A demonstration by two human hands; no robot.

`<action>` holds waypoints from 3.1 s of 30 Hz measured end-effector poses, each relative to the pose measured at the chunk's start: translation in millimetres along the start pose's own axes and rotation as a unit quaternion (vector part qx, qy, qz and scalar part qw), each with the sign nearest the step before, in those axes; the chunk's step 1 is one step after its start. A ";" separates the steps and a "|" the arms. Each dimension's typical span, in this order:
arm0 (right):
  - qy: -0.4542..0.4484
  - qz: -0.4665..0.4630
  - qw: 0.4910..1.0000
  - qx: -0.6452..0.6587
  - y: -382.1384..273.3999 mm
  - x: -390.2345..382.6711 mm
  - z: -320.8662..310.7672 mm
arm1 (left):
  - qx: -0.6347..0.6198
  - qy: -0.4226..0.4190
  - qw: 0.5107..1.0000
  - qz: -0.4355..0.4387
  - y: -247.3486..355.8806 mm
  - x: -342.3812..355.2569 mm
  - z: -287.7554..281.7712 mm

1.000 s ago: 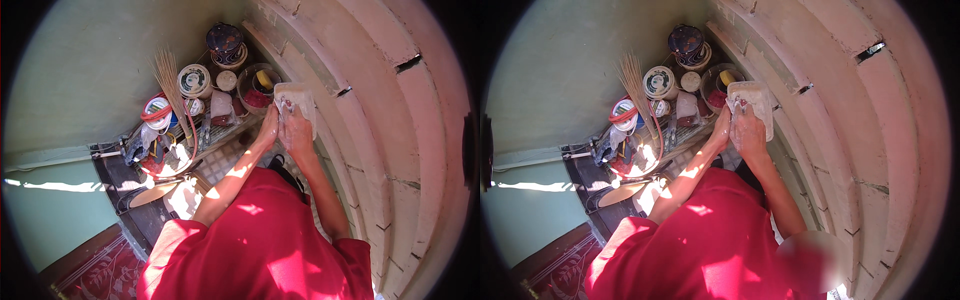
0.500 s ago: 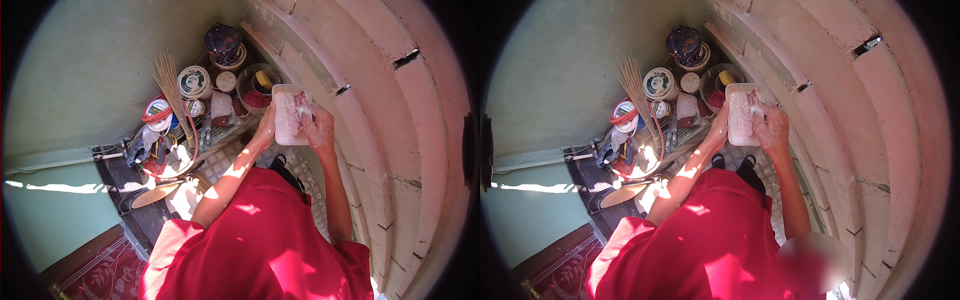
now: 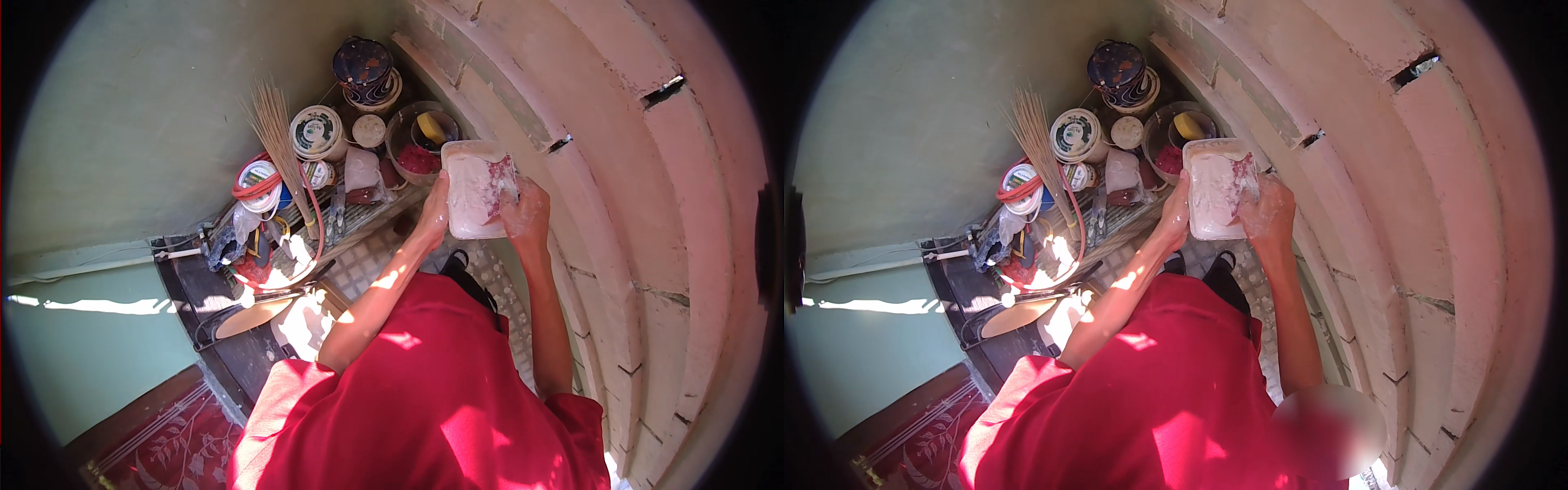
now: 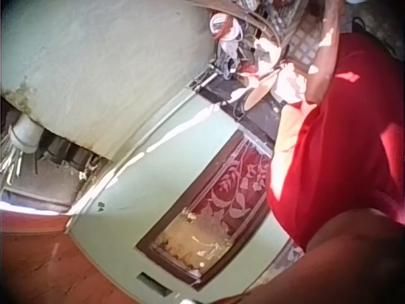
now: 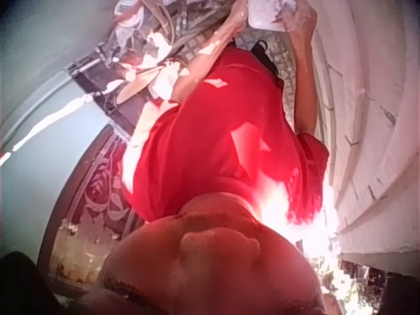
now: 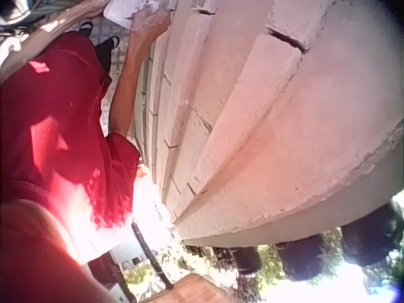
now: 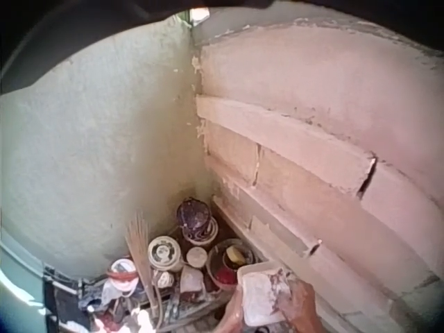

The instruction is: Applying patching compound to fill cracks or holes in a textured wall using a small scraper tool.

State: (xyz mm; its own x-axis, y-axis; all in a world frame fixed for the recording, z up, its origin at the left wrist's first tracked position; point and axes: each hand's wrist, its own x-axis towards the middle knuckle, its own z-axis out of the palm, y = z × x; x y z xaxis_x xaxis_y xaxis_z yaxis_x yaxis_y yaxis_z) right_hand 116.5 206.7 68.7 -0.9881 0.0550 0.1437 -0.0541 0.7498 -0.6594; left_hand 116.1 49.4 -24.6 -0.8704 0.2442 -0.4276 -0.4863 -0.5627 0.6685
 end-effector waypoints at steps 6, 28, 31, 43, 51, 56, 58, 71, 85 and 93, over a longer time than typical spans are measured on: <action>-0.005 0.008 0.997 0.081 -14.2 1.1 -17.6 | 0.027 0.012 1.000 -0.008 3.4 -2.1 -4.3; -0.037 -0.080 0.989 -0.121 -34.0 5.9 13.1 | 0.039 0.005 0.997 0.065 -5.5 20.5 -15.7; -0.061 -0.075 0.990 -0.101 -40.0 -6.1 27.3 | 0.059 0.023 0.995 0.075 -1.1 20.1 -8.7; -0.074 -0.114 0.989 0.056 -21.1 12.5 -1.2 | 0.049 0.021 0.998 0.025 4.9 19.5 -13.4; -0.096 0.032 0.967 0.235 11.5 29.6 -17.7 | 0.074 0.030 0.997 0.023 12.1 26.3 -7.5; -0.124 0.090 0.924 0.350 15.0 30.9 -24.4 | 0.075 0.035 0.996 0.034 19.7 19.9 -6.0; -0.104 0.125 0.900 0.405 13.6 29.7 -26.2 | 0.072 0.023 0.997 0.033 18.4 22.6 -9.1; -0.047 0.031 0.985 0.163 -3.4 30.0 -23.2 | 0.079 0.023 0.996 0.024 22.4 19.9 -2.9; -0.188 0.119 0.869 0.441 22.8 48.1 -53.8 | 0.056 -0.009 0.998 0.019 18.0 35.5 -11.3; -0.138 0.042 0.947 0.288 11.3 49.0 -44.1 | 0.050 -0.009 0.999 0.018 22.5 33.4 -5.7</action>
State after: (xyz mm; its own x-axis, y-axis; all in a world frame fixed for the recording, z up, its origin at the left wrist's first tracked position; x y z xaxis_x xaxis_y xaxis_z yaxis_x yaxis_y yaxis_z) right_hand 73.9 246.9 100.9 -0.9882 -0.1349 -0.0727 0.0350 0.2631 -0.9641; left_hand 76.5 40.4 -27.3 -0.8882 0.2390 -0.3923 -0.4592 -0.4898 0.7411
